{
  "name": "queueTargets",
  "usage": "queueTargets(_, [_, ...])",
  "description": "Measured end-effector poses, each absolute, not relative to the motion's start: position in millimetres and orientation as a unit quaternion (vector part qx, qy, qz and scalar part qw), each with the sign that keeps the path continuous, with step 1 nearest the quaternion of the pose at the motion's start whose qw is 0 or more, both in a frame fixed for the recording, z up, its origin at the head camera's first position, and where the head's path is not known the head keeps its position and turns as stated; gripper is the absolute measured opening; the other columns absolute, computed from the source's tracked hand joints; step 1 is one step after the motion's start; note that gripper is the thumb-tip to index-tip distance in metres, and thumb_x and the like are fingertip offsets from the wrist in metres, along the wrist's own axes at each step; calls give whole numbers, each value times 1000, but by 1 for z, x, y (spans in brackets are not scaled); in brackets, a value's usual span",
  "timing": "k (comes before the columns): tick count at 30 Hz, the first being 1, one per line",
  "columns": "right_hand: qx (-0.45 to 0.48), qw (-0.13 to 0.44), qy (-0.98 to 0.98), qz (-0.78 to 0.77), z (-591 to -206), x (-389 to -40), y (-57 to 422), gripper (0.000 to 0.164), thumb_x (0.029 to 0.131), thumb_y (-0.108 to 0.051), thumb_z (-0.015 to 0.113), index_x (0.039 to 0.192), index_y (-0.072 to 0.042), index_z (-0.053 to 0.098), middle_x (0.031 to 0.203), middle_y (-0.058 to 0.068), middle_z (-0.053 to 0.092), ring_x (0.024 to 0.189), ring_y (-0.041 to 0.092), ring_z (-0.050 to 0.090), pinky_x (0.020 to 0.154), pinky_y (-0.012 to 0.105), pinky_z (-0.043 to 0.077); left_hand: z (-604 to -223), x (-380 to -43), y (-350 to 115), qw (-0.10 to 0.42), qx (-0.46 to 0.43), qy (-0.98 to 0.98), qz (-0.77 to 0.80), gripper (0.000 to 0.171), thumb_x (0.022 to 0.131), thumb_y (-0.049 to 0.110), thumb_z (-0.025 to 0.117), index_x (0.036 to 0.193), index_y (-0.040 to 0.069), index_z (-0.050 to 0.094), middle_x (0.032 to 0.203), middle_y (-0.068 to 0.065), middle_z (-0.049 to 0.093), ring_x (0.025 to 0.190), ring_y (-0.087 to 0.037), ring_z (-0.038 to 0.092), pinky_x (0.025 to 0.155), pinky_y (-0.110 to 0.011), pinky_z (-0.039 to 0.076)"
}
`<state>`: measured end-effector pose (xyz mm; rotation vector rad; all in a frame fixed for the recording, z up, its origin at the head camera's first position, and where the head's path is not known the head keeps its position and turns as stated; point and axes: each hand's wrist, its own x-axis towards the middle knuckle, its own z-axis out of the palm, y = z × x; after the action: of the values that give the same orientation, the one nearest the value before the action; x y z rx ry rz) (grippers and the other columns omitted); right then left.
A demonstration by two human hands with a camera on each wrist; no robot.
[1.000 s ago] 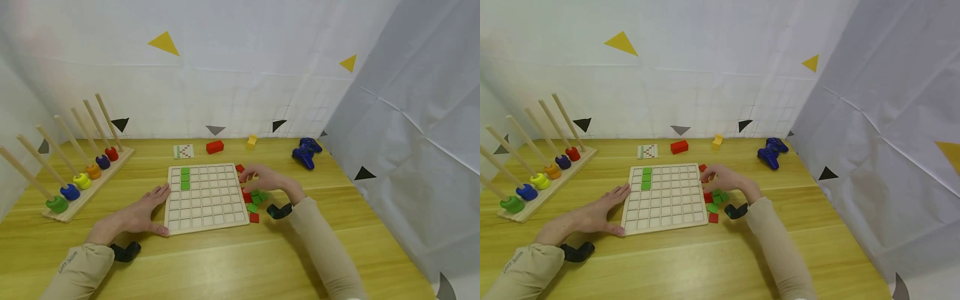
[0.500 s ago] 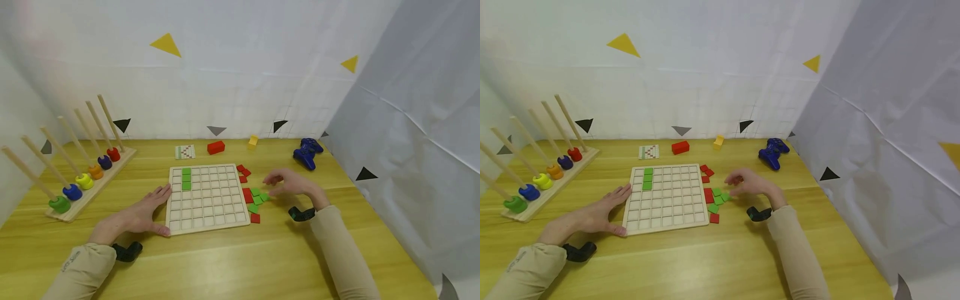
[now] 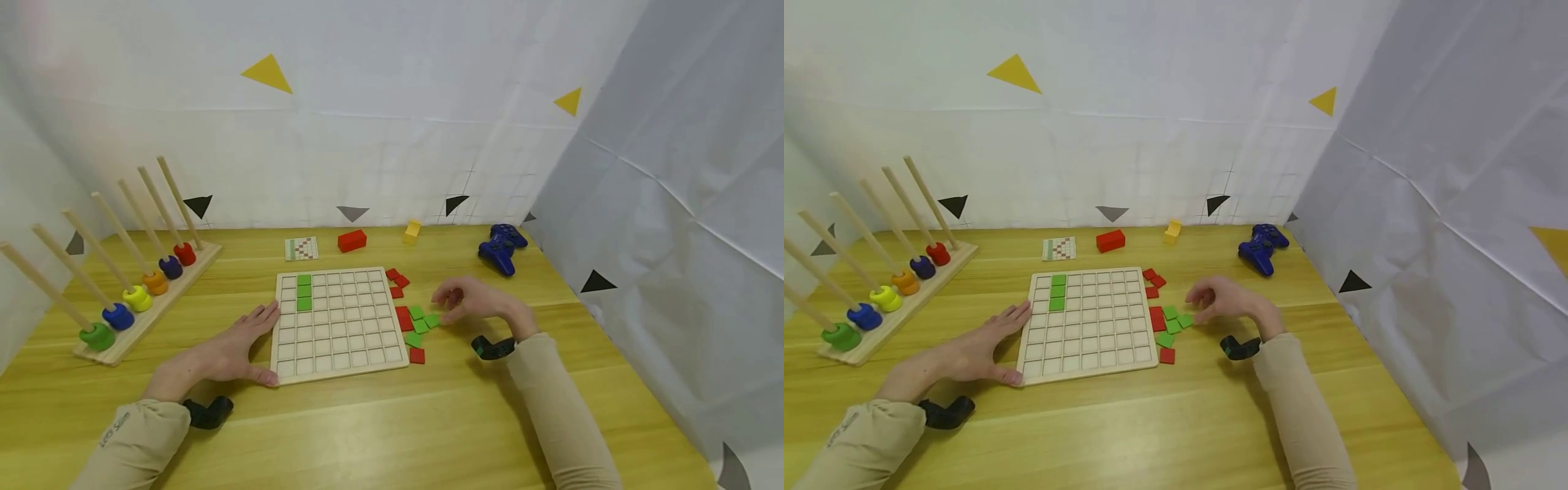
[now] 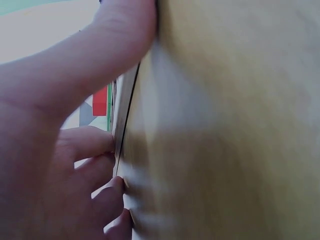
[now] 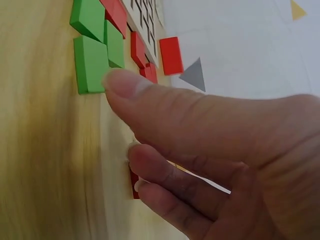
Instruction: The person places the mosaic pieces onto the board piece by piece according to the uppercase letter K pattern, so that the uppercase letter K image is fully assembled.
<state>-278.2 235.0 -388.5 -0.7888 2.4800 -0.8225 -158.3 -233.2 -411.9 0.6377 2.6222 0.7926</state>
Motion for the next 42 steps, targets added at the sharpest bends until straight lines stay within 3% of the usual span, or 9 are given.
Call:
queueTargets(8, [-315, 214, 883, -274, -389, -277, 231, 38, 80, -18, 85, 115, -10, 72, 108, 5, 71, 97, 24, 63, 86, 35, 53, -411, -158, -232, 163, 224, 920, 277, 123, 72, 54, 84, 156, -6, 17, 166, -25, 6, 150, -50, 4, 118, -68, 7])
queueTargets(19, [-318, 207, 889, -258, -392, -276, 227, 30, 80, -16, 85, 106, -10, 73, 102, 4, 70, 89, 20, 62, 80, 28, 51, -411, -158, -232, 161, 225, 919, 280, 123, 72, 53, 84, 156, -7, 17, 165, -26, 6, 150, -51, 3, 118, -68, 6])
queueTargets(32, [-284, 200, 895, -278, -394, -275, 225, 22, 81, -15, 84, 98, -8, 72, 89, 5, 66, 79, 16, 57, 73, 29, 49, -411, -159, -232, 162, 220, 922, 275, 124, 71, 54, 84, 157, -6, 17, 166, -25, 6, 150, -50, 4, 118, -67, 7])
queueTargets(42, [-254, 187, 911, -266, -398, -278, 224, 18, 85, -19, 81, 98, -11, 71, 89, 0, 67, 81, 16, 60, 78, 32, 52, -412, -158, -232, 160, 222, 920, 279, 124, 72, 54, 84, 156, -6, 17, 165, -26, 6, 150, -51, 4, 118, -68, 7])
